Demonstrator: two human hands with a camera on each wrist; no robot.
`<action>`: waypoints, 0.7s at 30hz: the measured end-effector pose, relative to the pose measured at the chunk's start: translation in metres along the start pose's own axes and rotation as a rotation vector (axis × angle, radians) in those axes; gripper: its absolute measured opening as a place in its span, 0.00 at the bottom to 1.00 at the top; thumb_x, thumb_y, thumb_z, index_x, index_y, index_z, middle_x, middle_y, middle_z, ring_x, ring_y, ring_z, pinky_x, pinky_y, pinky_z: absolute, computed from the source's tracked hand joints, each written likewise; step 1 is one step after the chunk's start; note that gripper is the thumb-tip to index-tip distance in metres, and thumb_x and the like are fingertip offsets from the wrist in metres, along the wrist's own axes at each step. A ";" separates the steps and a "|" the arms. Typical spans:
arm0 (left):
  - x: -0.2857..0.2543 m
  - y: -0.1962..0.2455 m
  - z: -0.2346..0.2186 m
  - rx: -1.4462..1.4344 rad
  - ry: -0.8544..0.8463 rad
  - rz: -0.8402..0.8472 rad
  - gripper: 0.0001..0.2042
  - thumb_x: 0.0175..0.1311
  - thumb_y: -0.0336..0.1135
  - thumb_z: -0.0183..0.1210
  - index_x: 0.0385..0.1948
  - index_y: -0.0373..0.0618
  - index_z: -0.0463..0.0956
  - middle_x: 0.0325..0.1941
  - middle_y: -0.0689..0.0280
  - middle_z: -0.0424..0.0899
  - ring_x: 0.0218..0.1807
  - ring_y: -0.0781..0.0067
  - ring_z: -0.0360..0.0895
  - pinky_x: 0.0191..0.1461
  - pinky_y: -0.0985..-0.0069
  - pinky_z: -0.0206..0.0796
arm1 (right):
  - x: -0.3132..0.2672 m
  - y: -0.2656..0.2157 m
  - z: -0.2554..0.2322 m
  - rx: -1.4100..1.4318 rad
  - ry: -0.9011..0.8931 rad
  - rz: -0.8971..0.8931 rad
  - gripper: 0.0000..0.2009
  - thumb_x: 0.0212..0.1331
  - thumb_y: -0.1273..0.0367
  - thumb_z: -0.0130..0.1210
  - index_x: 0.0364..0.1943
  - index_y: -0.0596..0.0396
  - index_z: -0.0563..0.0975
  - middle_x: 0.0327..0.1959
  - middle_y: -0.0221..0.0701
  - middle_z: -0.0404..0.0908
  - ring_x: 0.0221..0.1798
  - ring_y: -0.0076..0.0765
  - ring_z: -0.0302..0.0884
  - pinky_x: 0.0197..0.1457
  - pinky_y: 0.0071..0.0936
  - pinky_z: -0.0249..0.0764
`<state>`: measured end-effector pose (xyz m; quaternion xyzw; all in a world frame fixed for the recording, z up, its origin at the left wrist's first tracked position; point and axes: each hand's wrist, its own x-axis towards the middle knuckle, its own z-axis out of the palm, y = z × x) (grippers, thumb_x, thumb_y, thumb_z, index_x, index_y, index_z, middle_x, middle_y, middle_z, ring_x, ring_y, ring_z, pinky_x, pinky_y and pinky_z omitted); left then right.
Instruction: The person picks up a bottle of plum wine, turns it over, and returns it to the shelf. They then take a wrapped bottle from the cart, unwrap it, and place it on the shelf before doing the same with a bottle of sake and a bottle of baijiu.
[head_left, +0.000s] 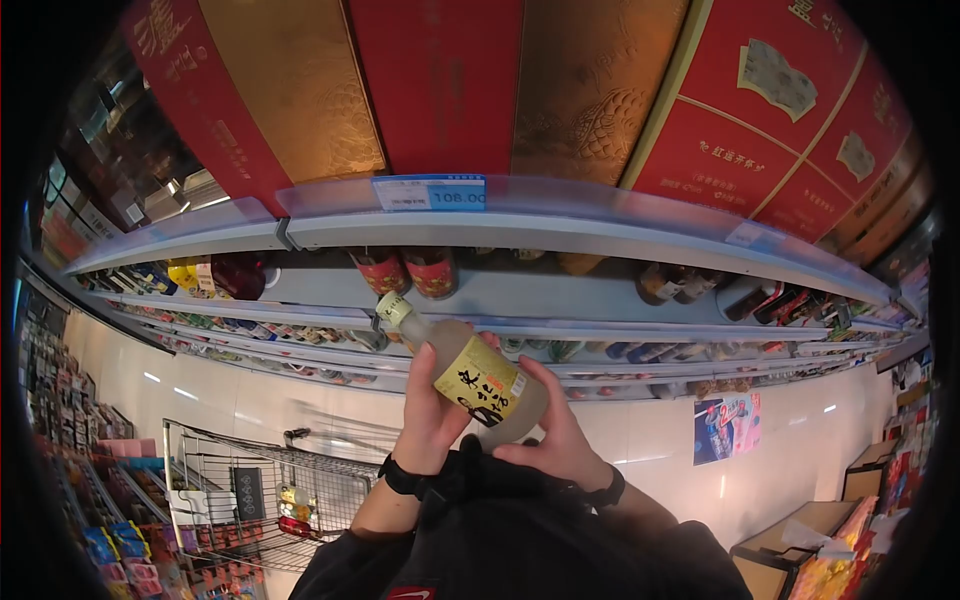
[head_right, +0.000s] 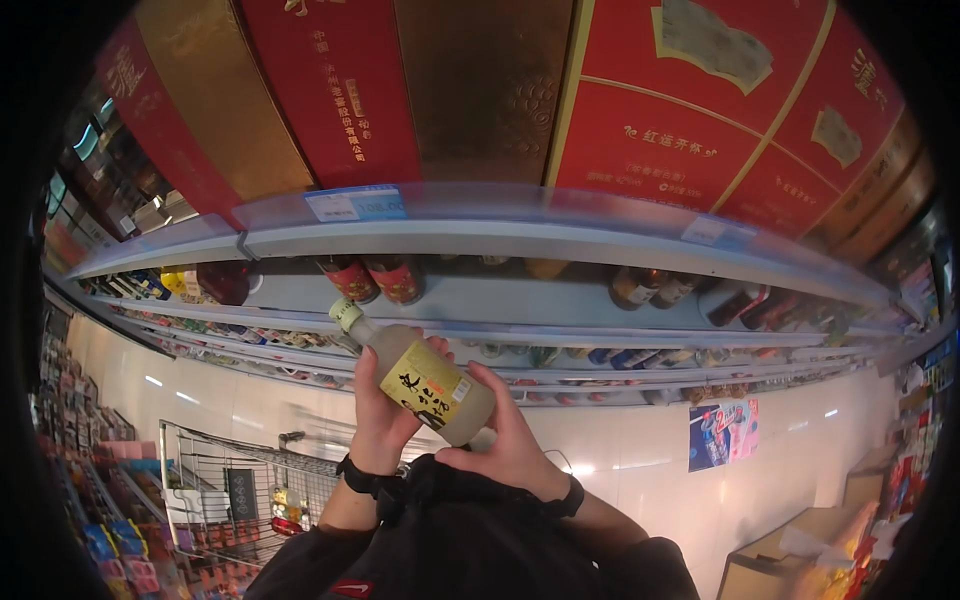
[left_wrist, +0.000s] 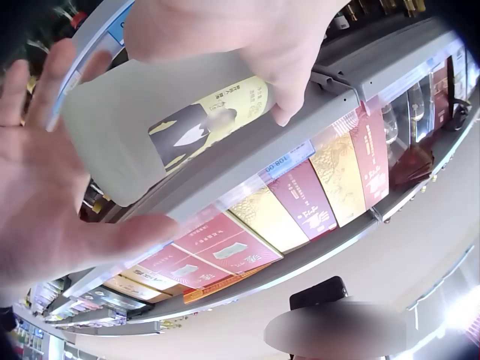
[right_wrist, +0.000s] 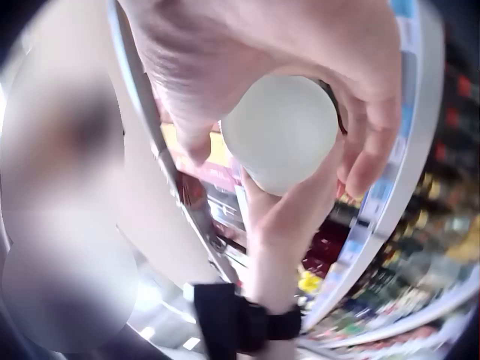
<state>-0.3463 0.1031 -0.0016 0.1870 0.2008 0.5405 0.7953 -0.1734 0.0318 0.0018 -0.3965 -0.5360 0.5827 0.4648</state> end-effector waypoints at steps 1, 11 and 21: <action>0.001 0.000 0.000 -0.002 -0.001 0.005 0.36 0.64 0.65 0.53 0.60 0.41 0.68 0.59 0.51 0.75 0.66 0.52 0.69 0.74 0.53 0.58 | 0.001 -0.004 0.000 -0.483 0.096 -0.247 0.44 0.55 0.65 0.70 0.72 0.58 0.54 0.67 0.42 0.66 0.65 0.38 0.72 0.63 0.34 0.75; -0.007 0.009 0.003 0.210 -0.174 0.022 0.33 0.59 0.44 0.68 0.64 0.43 0.64 0.59 0.61 0.75 0.63 0.63 0.72 0.67 0.62 0.65 | -0.007 0.015 -0.004 0.378 0.067 0.008 0.47 0.47 0.74 0.74 0.70 0.57 0.54 0.67 0.36 0.64 0.70 0.33 0.64 0.70 0.35 0.66; -0.005 0.020 0.009 0.799 -0.354 0.061 0.39 0.39 0.30 0.78 0.59 0.46 0.69 0.55 0.67 0.76 0.59 0.72 0.73 0.63 0.70 0.66 | 0.010 0.033 -0.016 -0.149 -0.130 -0.071 0.50 0.46 0.63 0.77 0.70 0.58 0.54 0.67 0.40 0.65 0.72 0.39 0.61 0.72 0.40 0.61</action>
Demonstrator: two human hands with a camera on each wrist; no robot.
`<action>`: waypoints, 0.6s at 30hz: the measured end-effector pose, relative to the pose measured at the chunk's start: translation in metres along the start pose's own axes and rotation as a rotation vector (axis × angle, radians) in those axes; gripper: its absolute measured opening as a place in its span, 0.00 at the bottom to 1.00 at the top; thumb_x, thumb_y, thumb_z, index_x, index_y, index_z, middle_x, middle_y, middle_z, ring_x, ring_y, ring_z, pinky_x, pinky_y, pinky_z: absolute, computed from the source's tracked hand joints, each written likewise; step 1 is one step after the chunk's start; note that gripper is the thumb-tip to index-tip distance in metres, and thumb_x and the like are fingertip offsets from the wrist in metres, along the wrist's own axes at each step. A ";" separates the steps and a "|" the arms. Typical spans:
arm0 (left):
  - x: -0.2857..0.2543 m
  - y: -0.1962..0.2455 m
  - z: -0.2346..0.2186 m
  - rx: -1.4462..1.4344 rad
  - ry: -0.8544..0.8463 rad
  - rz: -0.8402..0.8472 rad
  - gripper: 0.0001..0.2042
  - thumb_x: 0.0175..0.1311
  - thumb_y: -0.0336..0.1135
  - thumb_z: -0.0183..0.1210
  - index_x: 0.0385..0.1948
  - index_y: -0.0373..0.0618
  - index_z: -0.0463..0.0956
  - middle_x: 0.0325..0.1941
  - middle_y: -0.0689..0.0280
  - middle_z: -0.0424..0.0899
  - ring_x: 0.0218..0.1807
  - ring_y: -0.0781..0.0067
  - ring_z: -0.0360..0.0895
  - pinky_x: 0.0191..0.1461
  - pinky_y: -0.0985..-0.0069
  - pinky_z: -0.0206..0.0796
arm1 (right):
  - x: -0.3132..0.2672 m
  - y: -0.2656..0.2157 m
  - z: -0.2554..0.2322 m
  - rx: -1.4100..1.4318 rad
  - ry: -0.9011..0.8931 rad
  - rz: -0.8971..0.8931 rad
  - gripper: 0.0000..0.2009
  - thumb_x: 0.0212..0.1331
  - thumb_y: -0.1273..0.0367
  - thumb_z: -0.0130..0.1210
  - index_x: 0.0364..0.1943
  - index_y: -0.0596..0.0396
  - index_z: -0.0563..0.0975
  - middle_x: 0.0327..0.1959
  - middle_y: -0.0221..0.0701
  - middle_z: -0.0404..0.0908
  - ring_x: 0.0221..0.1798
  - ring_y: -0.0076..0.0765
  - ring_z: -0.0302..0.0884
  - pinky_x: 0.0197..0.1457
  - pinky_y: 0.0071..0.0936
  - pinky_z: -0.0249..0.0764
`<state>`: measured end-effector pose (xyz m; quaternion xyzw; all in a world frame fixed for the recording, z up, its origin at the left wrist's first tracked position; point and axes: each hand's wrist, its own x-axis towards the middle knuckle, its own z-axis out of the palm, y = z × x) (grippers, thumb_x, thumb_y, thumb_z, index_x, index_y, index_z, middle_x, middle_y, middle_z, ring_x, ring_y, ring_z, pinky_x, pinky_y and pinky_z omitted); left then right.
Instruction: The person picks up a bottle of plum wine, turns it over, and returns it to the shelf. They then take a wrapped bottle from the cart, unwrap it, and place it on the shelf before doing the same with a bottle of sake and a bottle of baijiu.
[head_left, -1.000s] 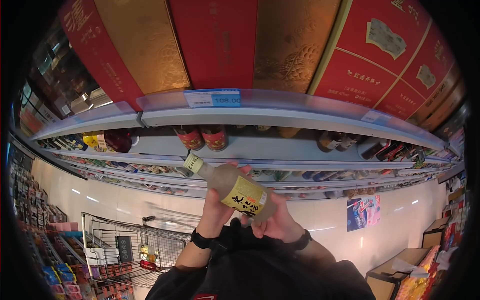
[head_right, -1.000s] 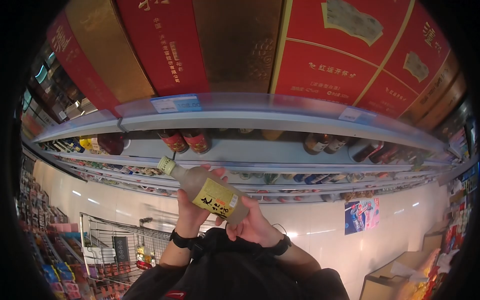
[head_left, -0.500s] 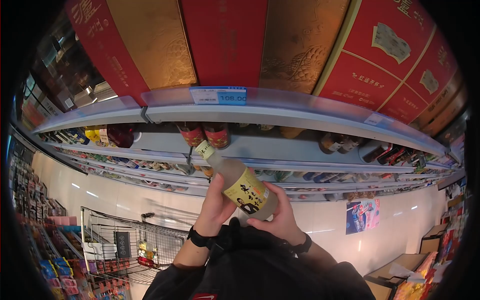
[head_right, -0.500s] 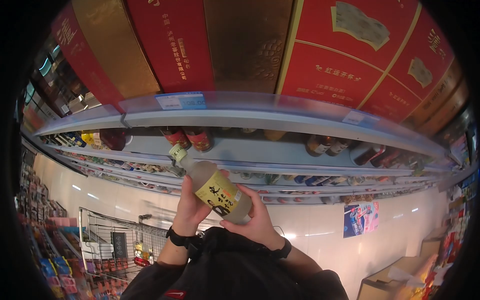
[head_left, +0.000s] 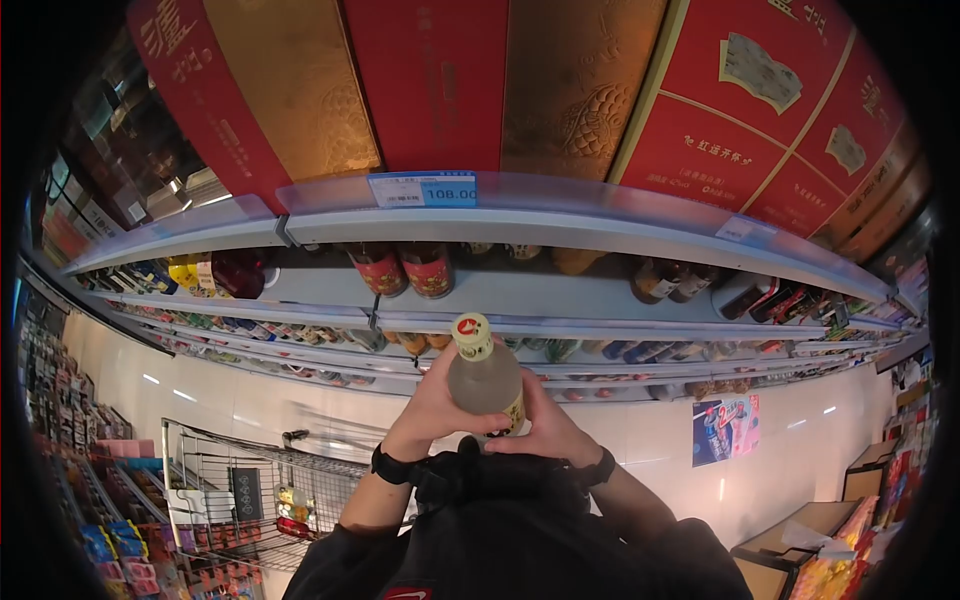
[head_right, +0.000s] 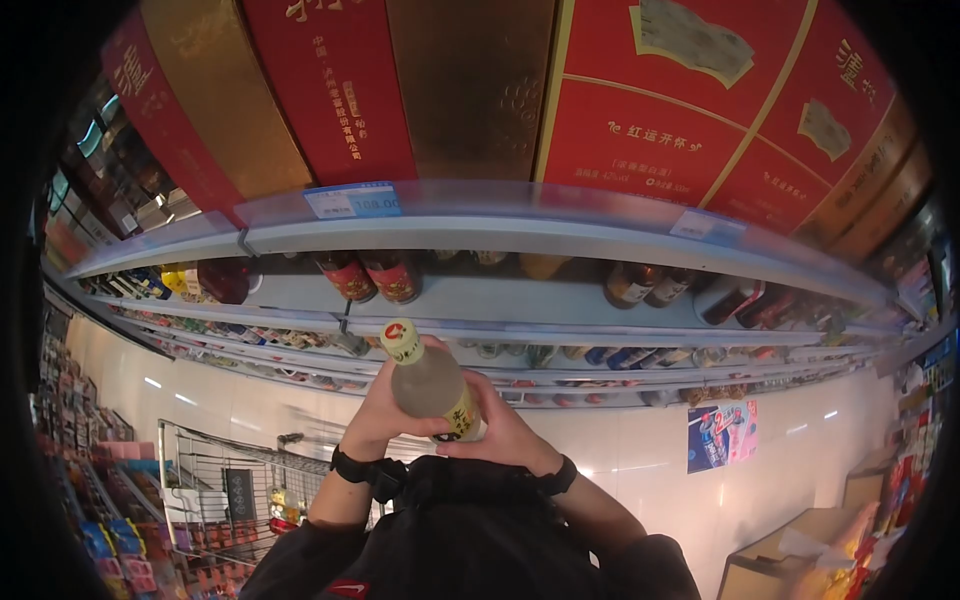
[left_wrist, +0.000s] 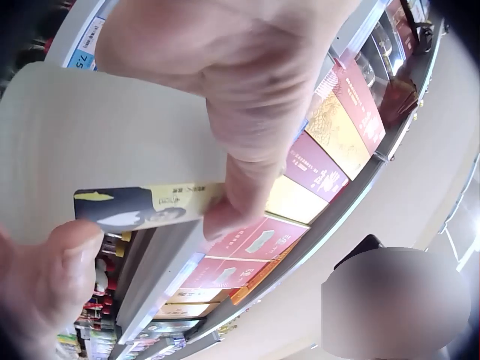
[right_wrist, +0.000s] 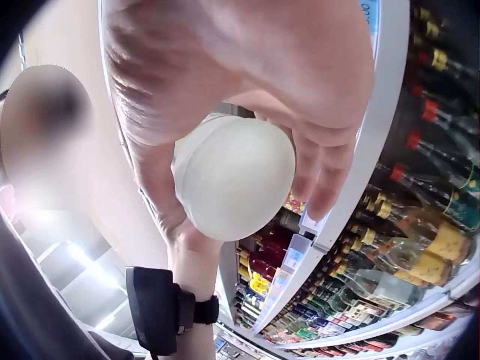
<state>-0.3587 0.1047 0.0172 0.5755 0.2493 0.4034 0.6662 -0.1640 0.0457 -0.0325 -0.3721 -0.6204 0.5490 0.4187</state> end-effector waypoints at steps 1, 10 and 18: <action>0.001 0.000 -0.003 0.001 0.001 0.000 0.39 0.39 0.30 0.78 0.59 0.46 0.69 0.55 0.67 0.76 0.59 0.72 0.73 0.63 0.70 0.66 | 0.002 0.000 -0.003 -0.022 -0.036 0.036 0.48 0.46 0.62 0.77 0.69 0.58 0.57 0.67 0.40 0.66 0.72 0.38 0.62 0.73 0.39 0.60; 0.008 0.007 -0.009 0.241 -0.425 0.165 0.41 0.33 0.37 0.81 0.57 0.45 0.69 0.57 0.62 0.73 0.62 0.65 0.72 0.65 0.68 0.64 | 0.005 0.005 0.006 -0.080 -0.064 -0.073 0.44 0.41 0.61 0.77 0.66 0.55 0.66 0.61 0.36 0.75 0.66 0.37 0.72 0.68 0.35 0.67; 0.001 0.026 0.014 0.277 -0.305 0.236 0.49 0.32 0.41 0.83 0.64 0.44 0.67 0.61 0.59 0.73 0.63 0.60 0.72 0.65 0.65 0.63 | -0.004 0.018 0.013 -0.088 0.120 -0.132 0.39 0.42 0.61 0.77 0.61 0.52 0.71 0.60 0.34 0.76 0.62 0.36 0.75 0.64 0.35 0.71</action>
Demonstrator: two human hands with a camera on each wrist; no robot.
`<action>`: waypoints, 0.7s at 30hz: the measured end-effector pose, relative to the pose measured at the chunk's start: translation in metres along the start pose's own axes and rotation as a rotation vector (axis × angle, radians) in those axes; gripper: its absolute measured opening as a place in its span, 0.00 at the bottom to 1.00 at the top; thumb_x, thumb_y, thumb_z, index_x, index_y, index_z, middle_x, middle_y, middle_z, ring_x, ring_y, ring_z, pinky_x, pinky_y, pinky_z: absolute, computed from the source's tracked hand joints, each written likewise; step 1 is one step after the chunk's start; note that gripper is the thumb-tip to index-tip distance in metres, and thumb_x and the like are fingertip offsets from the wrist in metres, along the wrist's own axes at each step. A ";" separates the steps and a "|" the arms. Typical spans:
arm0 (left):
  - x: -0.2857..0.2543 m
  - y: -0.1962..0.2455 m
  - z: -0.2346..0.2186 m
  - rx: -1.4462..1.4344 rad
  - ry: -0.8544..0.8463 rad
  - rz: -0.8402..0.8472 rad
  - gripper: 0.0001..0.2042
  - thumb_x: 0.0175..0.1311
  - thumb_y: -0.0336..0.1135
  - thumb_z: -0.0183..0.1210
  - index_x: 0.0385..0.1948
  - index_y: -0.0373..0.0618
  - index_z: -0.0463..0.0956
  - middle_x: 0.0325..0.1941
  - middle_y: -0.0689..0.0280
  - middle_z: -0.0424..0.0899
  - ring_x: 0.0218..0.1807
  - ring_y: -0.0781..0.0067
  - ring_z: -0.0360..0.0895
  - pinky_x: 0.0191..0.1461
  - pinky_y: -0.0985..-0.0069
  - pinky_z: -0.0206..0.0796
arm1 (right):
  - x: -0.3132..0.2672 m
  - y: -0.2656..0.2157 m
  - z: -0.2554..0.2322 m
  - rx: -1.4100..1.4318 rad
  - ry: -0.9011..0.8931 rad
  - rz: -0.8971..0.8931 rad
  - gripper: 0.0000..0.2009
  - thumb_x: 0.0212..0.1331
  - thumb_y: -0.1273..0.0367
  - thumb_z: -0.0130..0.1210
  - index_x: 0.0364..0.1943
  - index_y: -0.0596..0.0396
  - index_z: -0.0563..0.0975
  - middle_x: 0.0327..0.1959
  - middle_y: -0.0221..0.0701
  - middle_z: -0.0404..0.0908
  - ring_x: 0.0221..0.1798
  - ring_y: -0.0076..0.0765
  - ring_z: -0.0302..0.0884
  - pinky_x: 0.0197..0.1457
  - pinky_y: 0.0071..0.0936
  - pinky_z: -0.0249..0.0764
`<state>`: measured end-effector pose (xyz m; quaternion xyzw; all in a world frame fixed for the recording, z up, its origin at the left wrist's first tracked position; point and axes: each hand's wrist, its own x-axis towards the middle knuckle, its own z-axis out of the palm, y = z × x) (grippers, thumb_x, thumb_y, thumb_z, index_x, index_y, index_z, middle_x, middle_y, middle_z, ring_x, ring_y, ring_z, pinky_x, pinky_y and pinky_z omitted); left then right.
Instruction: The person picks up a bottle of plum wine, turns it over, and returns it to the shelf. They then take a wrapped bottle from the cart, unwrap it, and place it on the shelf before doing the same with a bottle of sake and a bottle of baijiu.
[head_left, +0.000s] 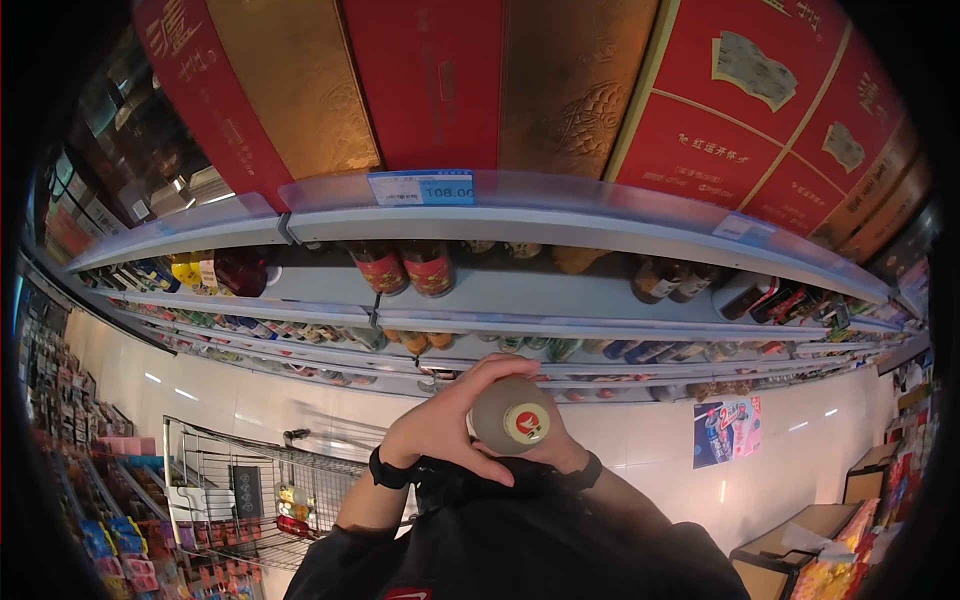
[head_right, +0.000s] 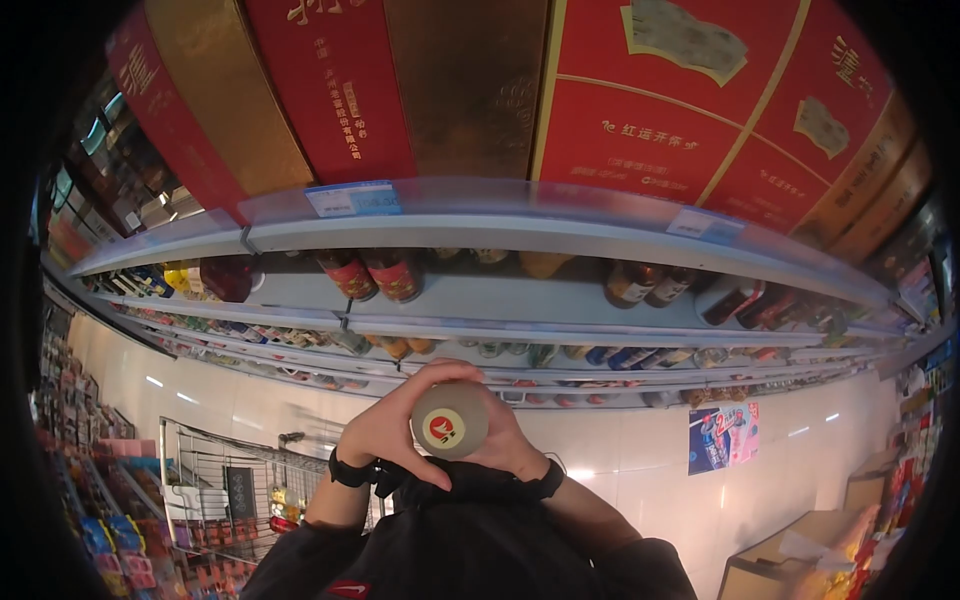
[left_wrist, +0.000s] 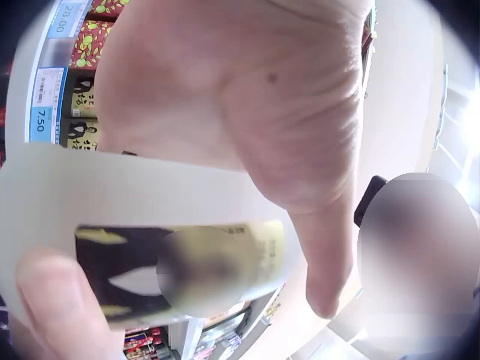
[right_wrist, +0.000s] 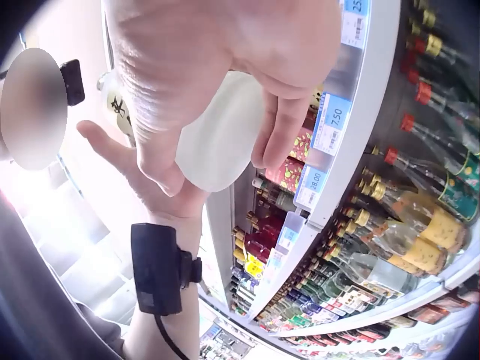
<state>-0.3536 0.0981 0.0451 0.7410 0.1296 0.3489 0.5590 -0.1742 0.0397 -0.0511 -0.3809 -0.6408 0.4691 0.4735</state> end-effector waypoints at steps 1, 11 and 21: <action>0.000 -0.001 0.001 -0.003 -0.004 0.000 0.49 0.32 0.41 0.83 0.64 0.44 0.67 0.61 0.59 0.73 0.63 0.60 0.72 0.65 0.65 0.63 | -0.001 0.000 -0.001 0.007 0.012 0.002 0.38 0.41 0.62 0.77 0.61 0.53 0.72 0.60 0.34 0.77 0.62 0.36 0.76 0.64 0.35 0.72; -0.023 -0.048 0.000 -0.739 0.610 -0.380 0.23 0.69 0.44 0.58 0.59 0.40 0.69 0.51 0.63 0.80 0.52 0.72 0.79 0.55 0.70 0.73 | -0.021 -0.045 -0.005 -0.174 -0.175 0.055 0.58 0.48 0.59 0.75 0.75 0.58 0.42 0.58 0.52 0.76 0.62 0.51 0.76 0.66 0.39 0.71; -0.012 -0.021 0.013 -1.183 0.497 -0.578 0.27 0.73 0.58 0.48 0.60 0.43 0.70 0.54 0.58 0.81 0.56 0.64 0.79 0.59 0.64 0.75 | -0.007 -0.070 -0.028 -0.782 0.041 -0.488 0.40 0.35 0.53 0.75 0.61 0.48 0.77 0.58 0.39 0.75 0.48 0.45 0.80 0.52 0.40 0.76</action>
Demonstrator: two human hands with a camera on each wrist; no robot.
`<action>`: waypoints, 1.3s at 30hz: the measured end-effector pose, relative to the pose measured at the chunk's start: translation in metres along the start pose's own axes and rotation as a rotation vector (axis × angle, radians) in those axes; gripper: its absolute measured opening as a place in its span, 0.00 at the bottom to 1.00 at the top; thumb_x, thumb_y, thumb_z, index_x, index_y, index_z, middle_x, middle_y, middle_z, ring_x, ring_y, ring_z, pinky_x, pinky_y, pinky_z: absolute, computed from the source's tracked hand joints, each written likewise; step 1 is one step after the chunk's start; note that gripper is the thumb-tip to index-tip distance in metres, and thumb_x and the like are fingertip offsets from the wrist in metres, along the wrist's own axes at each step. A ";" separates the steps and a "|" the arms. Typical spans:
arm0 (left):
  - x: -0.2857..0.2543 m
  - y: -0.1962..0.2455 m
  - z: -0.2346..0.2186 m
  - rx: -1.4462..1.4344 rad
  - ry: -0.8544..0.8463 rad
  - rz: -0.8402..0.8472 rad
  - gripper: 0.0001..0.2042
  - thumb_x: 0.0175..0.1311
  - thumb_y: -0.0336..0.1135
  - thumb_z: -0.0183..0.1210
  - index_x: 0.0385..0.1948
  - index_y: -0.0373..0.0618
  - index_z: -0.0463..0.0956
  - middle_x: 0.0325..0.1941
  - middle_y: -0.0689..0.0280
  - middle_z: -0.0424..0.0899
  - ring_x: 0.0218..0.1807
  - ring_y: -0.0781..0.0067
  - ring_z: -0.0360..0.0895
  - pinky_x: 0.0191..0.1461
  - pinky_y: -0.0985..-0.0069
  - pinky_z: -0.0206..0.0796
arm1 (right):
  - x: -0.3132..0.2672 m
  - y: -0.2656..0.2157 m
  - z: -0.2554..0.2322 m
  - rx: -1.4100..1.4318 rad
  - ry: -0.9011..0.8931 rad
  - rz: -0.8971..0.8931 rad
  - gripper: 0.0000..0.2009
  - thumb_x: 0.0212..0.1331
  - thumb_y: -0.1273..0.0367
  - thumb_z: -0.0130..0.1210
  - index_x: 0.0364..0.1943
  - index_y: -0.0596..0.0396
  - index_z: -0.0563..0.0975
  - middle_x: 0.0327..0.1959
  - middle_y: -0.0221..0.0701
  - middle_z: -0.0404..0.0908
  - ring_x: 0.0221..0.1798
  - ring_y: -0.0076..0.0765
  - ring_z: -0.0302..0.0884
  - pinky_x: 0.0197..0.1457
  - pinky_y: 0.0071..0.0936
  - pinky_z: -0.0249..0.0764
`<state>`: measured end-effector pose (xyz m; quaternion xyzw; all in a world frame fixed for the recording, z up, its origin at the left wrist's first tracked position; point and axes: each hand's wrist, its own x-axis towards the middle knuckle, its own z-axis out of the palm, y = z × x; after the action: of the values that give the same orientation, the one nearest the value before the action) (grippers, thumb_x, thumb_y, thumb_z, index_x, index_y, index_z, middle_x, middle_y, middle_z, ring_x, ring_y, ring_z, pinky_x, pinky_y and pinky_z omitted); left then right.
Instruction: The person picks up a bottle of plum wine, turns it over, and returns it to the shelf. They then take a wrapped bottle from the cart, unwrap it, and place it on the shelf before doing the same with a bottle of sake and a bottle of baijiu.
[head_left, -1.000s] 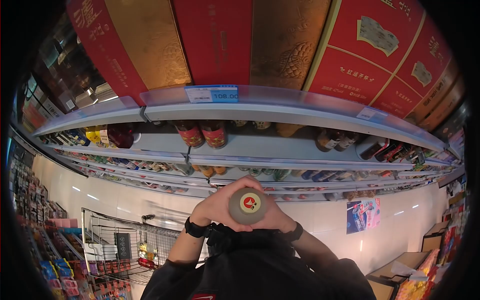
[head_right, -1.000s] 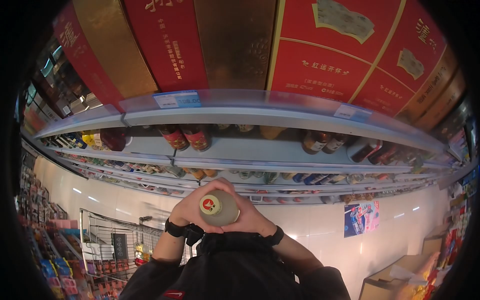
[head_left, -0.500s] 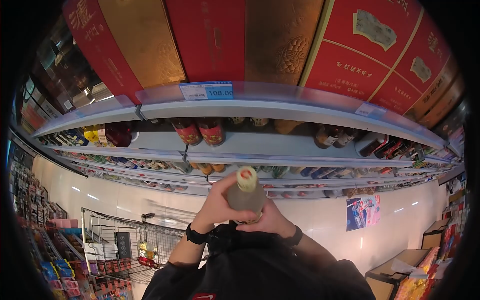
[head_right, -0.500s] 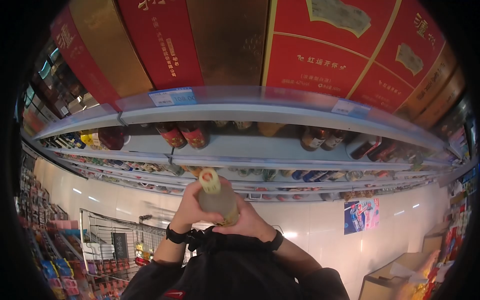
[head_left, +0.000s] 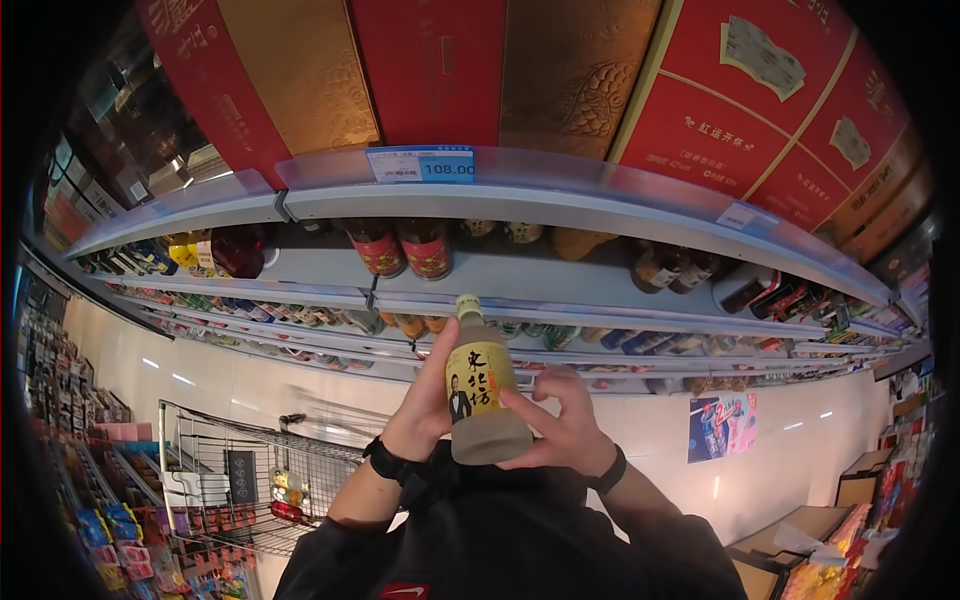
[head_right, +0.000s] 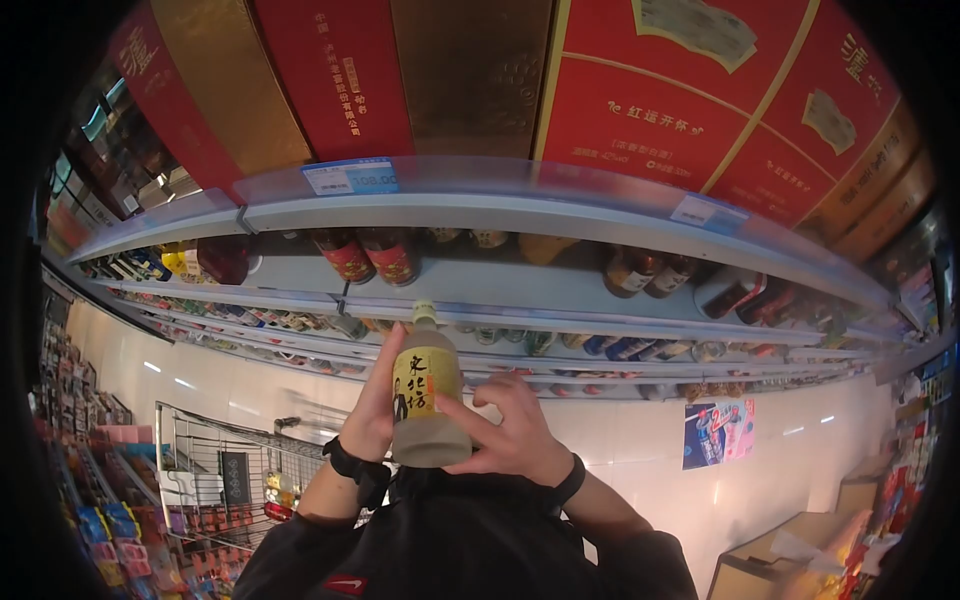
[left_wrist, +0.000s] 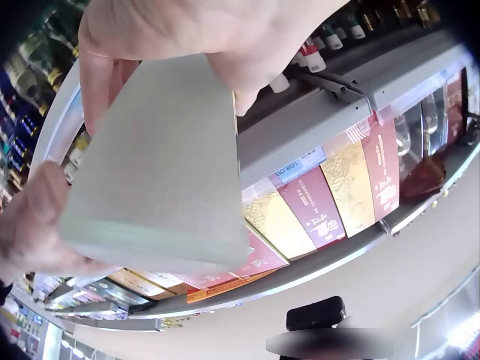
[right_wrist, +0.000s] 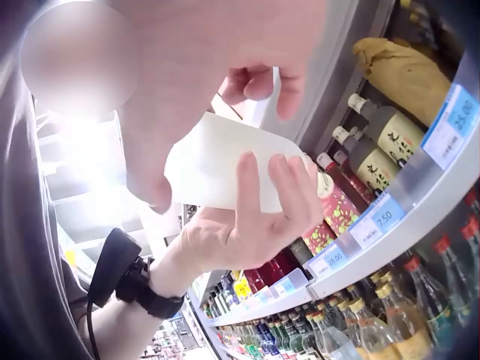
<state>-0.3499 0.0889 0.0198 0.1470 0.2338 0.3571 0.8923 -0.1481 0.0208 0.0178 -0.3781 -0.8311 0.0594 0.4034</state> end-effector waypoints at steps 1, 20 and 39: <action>-0.012 -0.002 0.031 0.160 0.121 0.048 0.28 0.72 0.61 0.47 0.58 0.46 0.72 0.54 0.59 0.80 0.55 0.64 0.80 0.57 0.64 0.76 | 0.006 0.000 -0.003 -0.007 0.128 -0.061 0.39 0.34 0.52 0.75 0.58 0.47 0.79 0.61 0.38 0.73 0.51 0.46 0.80 0.55 0.42 0.75; 0.005 -0.033 -0.009 -0.160 -0.018 -0.352 0.41 0.64 0.75 0.44 0.65 0.49 0.68 0.64 0.57 0.75 0.62 0.56 0.76 0.65 0.54 0.70 | 0.014 0.004 -0.005 0.320 0.175 0.185 0.43 0.31 0.54 0.80 0.54 0.64 0.77 0.52 0.44 0.82 0.56 0.49 0.82 0.61 0.41 0.75; 0.015 0.027 0.001 0.904 -0.232 0.315 0.39 0.50 0.26 0.75 0.65 0.43 0.63 0.57 0.65 0.77 0.60 0.75 0.74 0.62 0.70 0.71 | -0.039 0.027 0.033 1.037 0.111 0.344 0.69 0.38 0.49 0.79 0.77 0.57 0.36 0.72 0.54 0.58 0.69 0.51 0.69 0.70 0.47 0.65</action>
<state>-0.3553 0.1179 0.0274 0.5920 0.2392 0.3317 0.6945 -0.1409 0.0205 -0.0401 -0.2626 -0.5965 0.5065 0.5645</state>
